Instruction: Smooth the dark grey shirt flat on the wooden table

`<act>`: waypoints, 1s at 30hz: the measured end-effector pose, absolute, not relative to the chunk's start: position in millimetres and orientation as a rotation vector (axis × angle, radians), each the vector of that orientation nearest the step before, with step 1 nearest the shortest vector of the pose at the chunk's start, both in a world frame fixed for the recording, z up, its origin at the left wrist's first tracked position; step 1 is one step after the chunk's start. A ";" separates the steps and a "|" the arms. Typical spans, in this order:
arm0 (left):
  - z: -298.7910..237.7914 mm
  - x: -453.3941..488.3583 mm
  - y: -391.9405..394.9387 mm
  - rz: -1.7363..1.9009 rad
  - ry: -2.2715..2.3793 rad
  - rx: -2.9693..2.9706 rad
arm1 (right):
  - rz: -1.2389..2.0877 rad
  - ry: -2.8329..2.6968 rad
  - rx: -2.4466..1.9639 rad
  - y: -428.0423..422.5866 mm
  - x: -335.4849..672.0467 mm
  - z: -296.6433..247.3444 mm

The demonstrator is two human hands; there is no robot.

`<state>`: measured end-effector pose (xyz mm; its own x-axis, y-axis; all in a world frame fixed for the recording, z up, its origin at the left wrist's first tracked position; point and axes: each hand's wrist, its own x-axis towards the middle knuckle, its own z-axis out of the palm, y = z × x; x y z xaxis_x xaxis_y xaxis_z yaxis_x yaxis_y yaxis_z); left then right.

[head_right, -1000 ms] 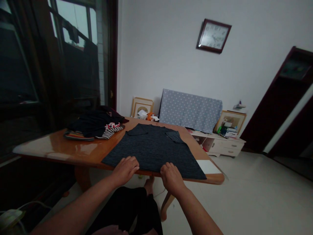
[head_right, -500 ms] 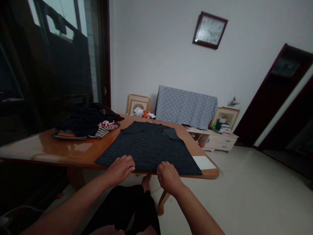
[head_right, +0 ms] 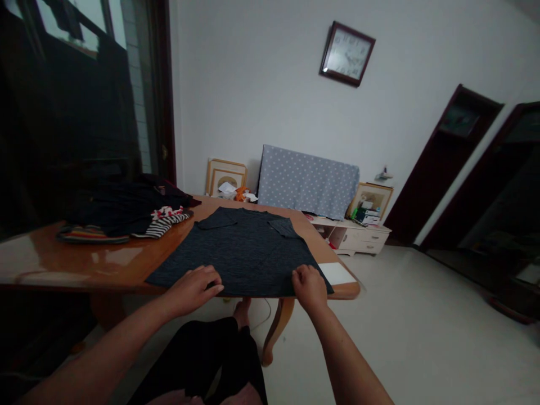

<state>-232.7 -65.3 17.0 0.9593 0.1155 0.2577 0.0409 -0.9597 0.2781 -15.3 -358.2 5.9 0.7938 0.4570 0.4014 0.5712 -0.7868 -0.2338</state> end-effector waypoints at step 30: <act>-14.7 -187.3 -76.8 0.262 -0.085 2.793 | -0.187 -0.023 -2.900 -424.5 43.1 -5.4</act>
